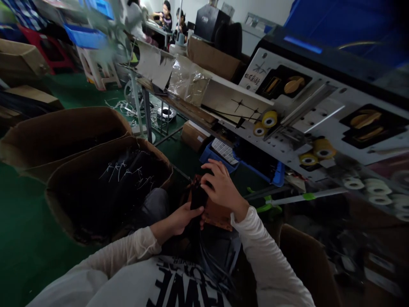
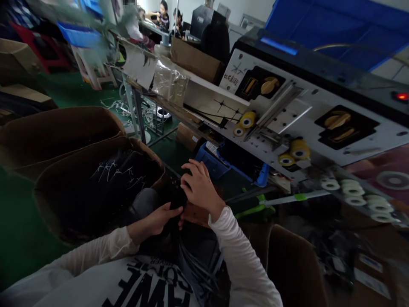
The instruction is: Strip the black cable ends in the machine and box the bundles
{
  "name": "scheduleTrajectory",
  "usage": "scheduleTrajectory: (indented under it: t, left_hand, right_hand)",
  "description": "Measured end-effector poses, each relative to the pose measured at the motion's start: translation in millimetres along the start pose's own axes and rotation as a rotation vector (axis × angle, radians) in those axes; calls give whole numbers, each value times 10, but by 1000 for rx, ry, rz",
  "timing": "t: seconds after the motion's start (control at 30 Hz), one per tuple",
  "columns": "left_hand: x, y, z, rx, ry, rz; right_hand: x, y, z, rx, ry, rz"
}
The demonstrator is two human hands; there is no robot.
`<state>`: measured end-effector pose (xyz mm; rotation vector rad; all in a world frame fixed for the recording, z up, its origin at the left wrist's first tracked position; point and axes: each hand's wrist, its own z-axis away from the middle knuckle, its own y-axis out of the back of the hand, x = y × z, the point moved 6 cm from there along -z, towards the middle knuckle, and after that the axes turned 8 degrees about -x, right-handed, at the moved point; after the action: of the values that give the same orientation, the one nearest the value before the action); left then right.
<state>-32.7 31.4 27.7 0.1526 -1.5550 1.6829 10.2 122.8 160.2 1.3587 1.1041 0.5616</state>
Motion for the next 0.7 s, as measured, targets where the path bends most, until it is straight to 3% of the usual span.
scheduleTrajectory:
  t: [0.17, 0.3, 0.4, 0.53, 0.7]
  left_hand:
    - [-9, 129, 35, 73, -31, 39]
    - [37, 263, 59, 98, -114, 91]
    - [50, 321, 92, 83, -154, 91]
    - [52, 364, 158, 76, -180, 40]
    - [78, 381, 209, 107, -156, 24]
  right_hand:
    - [437, -19, -7, 201, -154, -352]
    - [933, -187, -138, 353, -395, -976]
    - [1174, -161, -315, 589, -456, -1365]
    - [1323, 52, -554, 871, -446, -1596]
    - [1368, 255, -730, 1088, -456, -1680]
